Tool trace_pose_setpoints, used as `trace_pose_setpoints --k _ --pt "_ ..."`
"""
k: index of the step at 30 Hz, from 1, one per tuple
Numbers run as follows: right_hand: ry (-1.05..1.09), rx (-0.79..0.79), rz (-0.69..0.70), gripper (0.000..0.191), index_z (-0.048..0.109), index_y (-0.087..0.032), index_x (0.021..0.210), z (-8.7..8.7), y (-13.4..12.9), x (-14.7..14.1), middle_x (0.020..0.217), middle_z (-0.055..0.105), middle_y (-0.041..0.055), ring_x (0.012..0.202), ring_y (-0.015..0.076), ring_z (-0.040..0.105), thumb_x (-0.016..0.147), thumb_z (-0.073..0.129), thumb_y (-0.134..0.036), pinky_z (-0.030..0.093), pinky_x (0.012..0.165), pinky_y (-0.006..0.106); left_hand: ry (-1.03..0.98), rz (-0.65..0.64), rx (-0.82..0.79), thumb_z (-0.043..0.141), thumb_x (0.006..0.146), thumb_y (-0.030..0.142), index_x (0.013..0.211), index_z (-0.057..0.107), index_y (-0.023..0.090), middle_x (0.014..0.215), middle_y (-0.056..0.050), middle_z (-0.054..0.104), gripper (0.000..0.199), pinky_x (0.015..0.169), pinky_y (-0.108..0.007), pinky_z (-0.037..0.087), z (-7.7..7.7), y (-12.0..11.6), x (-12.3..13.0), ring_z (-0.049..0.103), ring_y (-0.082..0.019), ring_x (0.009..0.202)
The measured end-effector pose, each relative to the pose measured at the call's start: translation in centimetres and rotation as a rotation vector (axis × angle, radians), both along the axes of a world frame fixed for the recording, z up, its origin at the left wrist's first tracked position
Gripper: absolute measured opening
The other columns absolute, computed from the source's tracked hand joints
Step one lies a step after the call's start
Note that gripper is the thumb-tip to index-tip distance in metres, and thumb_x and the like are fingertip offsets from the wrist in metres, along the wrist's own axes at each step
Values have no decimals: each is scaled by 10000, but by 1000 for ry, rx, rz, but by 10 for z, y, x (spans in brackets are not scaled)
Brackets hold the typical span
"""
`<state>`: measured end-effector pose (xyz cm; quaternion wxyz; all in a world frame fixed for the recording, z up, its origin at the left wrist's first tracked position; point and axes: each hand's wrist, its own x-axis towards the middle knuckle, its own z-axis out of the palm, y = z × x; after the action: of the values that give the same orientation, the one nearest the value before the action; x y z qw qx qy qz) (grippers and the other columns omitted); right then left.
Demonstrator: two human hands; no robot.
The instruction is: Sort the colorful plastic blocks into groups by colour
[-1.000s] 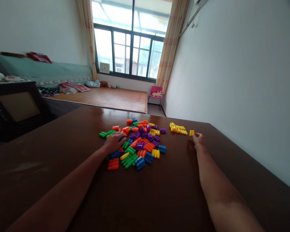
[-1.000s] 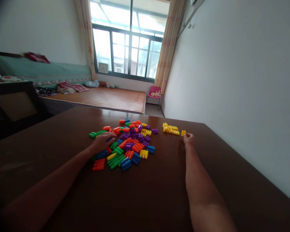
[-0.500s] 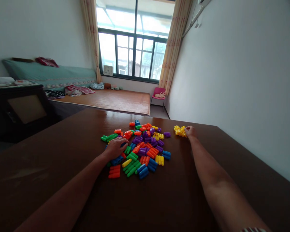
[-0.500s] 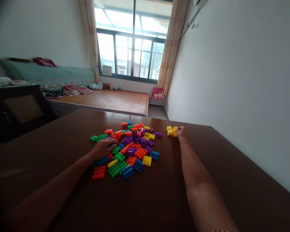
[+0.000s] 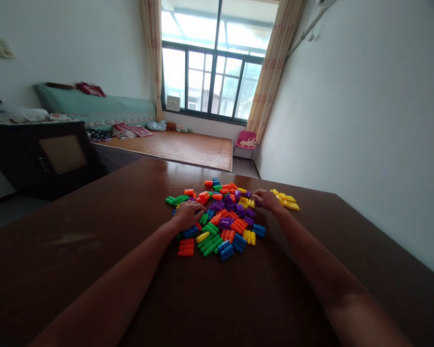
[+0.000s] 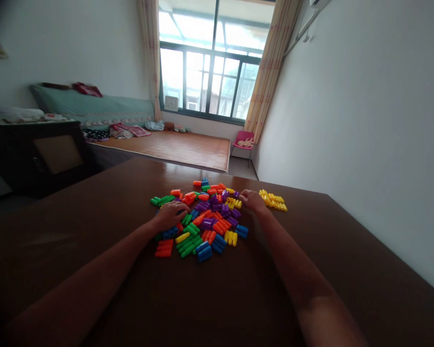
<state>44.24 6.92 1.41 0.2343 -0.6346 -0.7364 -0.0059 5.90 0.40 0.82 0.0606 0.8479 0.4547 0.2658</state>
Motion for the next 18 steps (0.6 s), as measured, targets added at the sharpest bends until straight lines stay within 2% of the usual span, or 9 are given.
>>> trace_pose_setpoints --k 2,4,10,12,15,18 --pt "-76 -101 28 165 715 -249 875 -6 -2 -22 838 717 29 747 175 642 805 598 -343 465 685 265 -20 0 6 501 838 282 881 729 258 963 -25 734 232 875 -321 459 2 -2 -1 644 -209 932" --pt "-106 -123 15 158 719 -252 890 -10 -5 -33 875 721 32 774 182 652 794 605 -305 475 695 270 -50 7 29 501 837 266 891 723 249 973 -33 728 229 875 -316 463 5 -3 -1 638 -207 946" --pt "83 -215 96 298 695 -218 949 -7 -18 -33 887 708 21 748 166 647 652 715 -235 518 708 282 -218 55 126 475 855 243 919 702 228 998 -33 716 236 935 -317 456 17 -6 0 623 -191 989" --pt "179 -148 100 355 675 -186 985 -8 -27 -33 921 693 38 721 153 633 633 709 -217 528 705 293 -249 57 140 474 853 232 916 699 225 1010 -32 714 234 947 -320 453 20 -7 1 620 -191 1001" --pt "299 70 135 419 634 -171 1063 -10 -44 -39 1056 647 72 744 144 610 648 668 -220 540 720 318 -273 32 135 471 849 211 907 695 224 977 -27 716 232 927 -318 465 20 -9 5 627 -188 976" --pt "384 182 213 428 604 -183 1112 -3 -60 -52 1123 600 89 790 159 600 695 643 -273 552 665 315 -321 -14 124 467 857 206 933 686 222 988 -32 706 233 907 -319 473 20 -13 13 624 -188 974"
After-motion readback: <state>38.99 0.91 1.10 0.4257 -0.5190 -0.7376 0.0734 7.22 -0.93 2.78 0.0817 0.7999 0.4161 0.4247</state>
